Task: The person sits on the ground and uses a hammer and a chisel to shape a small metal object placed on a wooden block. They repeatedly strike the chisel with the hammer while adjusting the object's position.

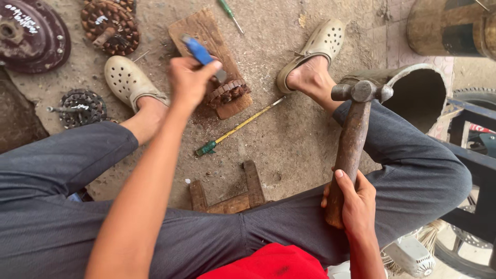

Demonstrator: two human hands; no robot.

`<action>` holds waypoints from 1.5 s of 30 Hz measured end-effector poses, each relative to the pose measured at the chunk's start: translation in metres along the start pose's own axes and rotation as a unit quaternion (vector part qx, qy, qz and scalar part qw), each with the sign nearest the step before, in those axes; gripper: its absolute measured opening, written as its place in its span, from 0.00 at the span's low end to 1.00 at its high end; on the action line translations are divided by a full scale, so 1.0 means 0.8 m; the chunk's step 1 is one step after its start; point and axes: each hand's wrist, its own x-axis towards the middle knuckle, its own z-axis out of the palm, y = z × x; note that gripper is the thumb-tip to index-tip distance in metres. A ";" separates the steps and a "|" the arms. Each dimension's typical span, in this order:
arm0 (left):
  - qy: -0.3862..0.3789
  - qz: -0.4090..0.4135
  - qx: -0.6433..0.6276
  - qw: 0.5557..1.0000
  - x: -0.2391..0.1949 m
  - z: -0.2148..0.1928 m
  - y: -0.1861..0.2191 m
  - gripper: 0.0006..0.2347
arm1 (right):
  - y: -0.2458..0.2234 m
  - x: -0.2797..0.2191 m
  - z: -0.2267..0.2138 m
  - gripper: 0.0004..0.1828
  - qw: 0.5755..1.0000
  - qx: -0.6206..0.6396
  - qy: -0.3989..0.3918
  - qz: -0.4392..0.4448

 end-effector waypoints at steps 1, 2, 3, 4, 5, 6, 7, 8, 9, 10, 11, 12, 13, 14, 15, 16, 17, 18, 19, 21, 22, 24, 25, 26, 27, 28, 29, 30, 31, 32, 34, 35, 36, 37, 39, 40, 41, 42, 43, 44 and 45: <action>0.011 -0.004 0.057 0.998 -0.007 0.009 0.004 0.05 | 0.000 0.000 0.001 0.14 1.000 -0.009 0.002 -0.003; 0.023 -0.008 0.113 0.993 -0.013 0.017 0.006 0.05 | 0.000 0.000 0.003 0.14 1.000 -0.013 0.002 -0.006; 0.024 0.035 0.120 0.992 -0.019 0.027 0.005 0.05 | -0.001 0.000 0.004 0.14 1.000 -0.020 0.003 -0.008; 0.026 0.078 0.127 0.989 -0.023 0.037 0.002 0.06 | -0.002 0.001 0.004 0.14 1.000 -0.027 0.004 -0.010; 0.027 0.117 0.135 0.983 -0.030 0.043 -0.004 0.06 | -0.001 -0.001 0.005 0.14 0.999 -0.035 0.002 -0.018; 0.043 0.151 0.146 0.977 -0.031 0.051 -0.011 0.06 | -0.001 -0.002 0.005 0.14 0.999 -0.043 -0.001 -0.027; 0.056 0.186 0.160 0.968 -0.030 0.055 -0.019 0.06 | 0.000 -0.003 0.007 0.13 0.998 -0.047 -0.003 -0.033; 0.068 0.221 0.173 0.957 -0.031 0.056 -0.028 0.07 | 0.001 -0.002 0.008 0.13 0.998 -0.058 -0.003 -0.030; 0.052 0.211 0.176 0.960 -0.032 0.059 -0.038 0.07 | 0.001 -0.002 0.009 0.13 0.997 -0.068 0.000 -0.028; 0.037 0.201 0.178 0.962 -0.033 0.062 -0.047 0.07 | 0.002 -0.002 0.009 0.12 0.997 -0.077 0.003 -0.026; 0.022 0.195 0.178 0.964 -0.031 0.069 -0.055 0.08 | 0.001 -0.001 0.008 0.12 0.996 -0.080 0.003 -0.026; 0.009 0.195 0.197 0.961 -0.032 0.077 -0.062 0.06 | 0.000 -0.001 0.007 0.13 0.996 -0.084 0.004 -0.025; -0.002 0.196 0.216 0.957 -0.035 0.084 -0.068 0.05 | -0.001 -0.001 0.009 0.13 0.996 -0.086 0.003 -0.027; -0.012 0.197 0.235 0.952 -0.037 0.091 -0.073 0.04 | -0.003 -0.001 0.010 0.13 0.995 -0.094 0.002 -0.034; -0.020 0.195 0.265 0.944 -0.040 0.096 -0.076 0.02 | -0.004 -0.002 0.014 0.13 0.994 -0.101 0.001 -0.041; -0.028 0.193 0.295 0.935 -0.044 0.100 -0.078 0.02 | -0.006 -0.004 0.019 0.13 0.993 -0.107 -0.001 -0.047; -0.035 0.190 0.326 0.926 -0.047 0.102 -0.078 0.03 | -0.008 -0.006 0.024 0.11 0.994 -0.101 -0.007 -0.050; 0.017 0.240 0.349 0.906 -0.047 0.102 -0.075 0.01 | -0.011 -0.009 0.029 0.10 0.994 -0.094 -0.014 -0.053; 0.069 0.289 0.371 0.880 -0.045 0.105 -0.069 0.01 | -0.016 -0.012 0.032 0.09 0.994 -0.086 -0.022 -0.056; 0.053 0.244 0.372 0.894 -0.042 0.104 -0.054 0.07 | -0.027 -0.021 0.037 0.10 0.993 -0.112 -0.026 -0.037; -0.015 0.150 0.347 0.926 -0.039 0.103 -0.046 0.14 | -0.032 -0.027 0.039 0.11 0.991 -0.126 -0.029 -0.025; -0.117 -0.004 0.325 0.938 -0.027 0.101 -0.023 0.15 | -0.045 -0.035 0.047 0.11 0.987 -0.131 -0.059 -0.067; -0.150 -0.063 0.332 0.929 -0.021 0.100 -0.013 0.11 | -0.051 -0.037 0.052 0.11 0.984 -0.133 -0.074 -0.089; -0.183 -0.123 0.337 0.915 -0.017 0.098 -0.006 0.09 | -0.057 -0.039 0.058 0.11 0.979 -0.142 -0.081 -0.118; -0.185 -0.125 0.341 0.913 -0.018 0.096 -0.001 0.10 | -0.062 -0.040 0.063 0.11 0.973 -0.153 -0.089 -0.146; -0.186 -0.127 0.345 0.911 -0.019 0.095 0.001 0.11 | -0.065 -0.041 0.067 0.11 0.966 -0.164 -0.097 -0.174; -0.188 -0.130 0.349 0.909 -0.022 0.095 0.000 0.12 | -0.069 -0.041 0.070 0.12 0.965 -0.183 -0.089 -0.166; -0.181 -0.116 0.353 0.911 -0.024 0.097 -0.003 0.13 | -0.070 -0.041 0.072 0.12 0.963 -0.202 -0.080 -0.157; -0.172 -0.103 0.356 0.913 -0.025 0.097 -0.008 0.14 | -0.071 -0.039 0.074 0.13 0.961 -0.221 -0.073 -0.150; -0.163 -0.090 0.359 0.914 -0.026 0.098 -0.015 0.16 | -0.069 -0.036 0.077 0.14 0.960 -0.218 -0.072 -0.159; -0.101 0.065 0.408 0.905 -0.032 0.103 -0.031 0.20 | -0.061 -0.032 0.078 0.16 0.959 -0.215 -0.069 -0.169; -0.066 0.143 0.427 0.891 -0.033 0.105 -0.039 0.22 | -0.056 -0.027 0.079 0.16 0.952 -0.223 -0.063 -0.201; -0.074 0.131 0.428 0.891 -0.035 0.107 -0.045 0.21 | -0.050 -0.023 0.079 0.17 0.943 -0.231 -0.057 -0.234; -0.083 0.122 0.430 0.891 -0.036 0.106 -0.048 0.21 | -0.043 -0.017 0.083 0.17 0.933 -0.236 -0.050 -0.267; -0.106 0.089 0.422 0.896 -0.037 0.104 -0.047 0.19 | -0.032 -0.003 0.089 0.20 0.876 -0.414 -0.038 -0.243; -0.121 0.064 0.411 0.901 -0.036 0.104 -0.044 0.19 | -0.029 0.003 0.090 0.21 0.836 -0.498 -0.029 -0.230; -0.136 0.038 0.400 0.906 -0.037 0.101 -0.041 0.18 | -0.026 0.007 0.089 0.21 0.847 -0.480 -0.028 -0.228; -0.128 0.054 0.400 0.906 -0.036 0.098 -0.039 0.19 | -0.025 0.010 0.089 0.21 0.857 -0.462 -0.027 -0.226; -0.121 0.068 0.400 0.906 -0.037 0.097 -0.038 0.20 | -0.025 0.012 0.085 0.21 0.868 -0.445 -0.029 -0.221; -0.115 0.081 0.401 0.905 -0.035 0.096 -0.038 0.20 | -0.025 0.014 0.084 0.20 0.896 -0.393 -0.030 -0.204; -0.094 0.120 0.406 0.901 -0.040 0.092 -0.041 0.20 | -0.024 0.009 0.081 0.20 0.923 -0.339 -0.036 -0.180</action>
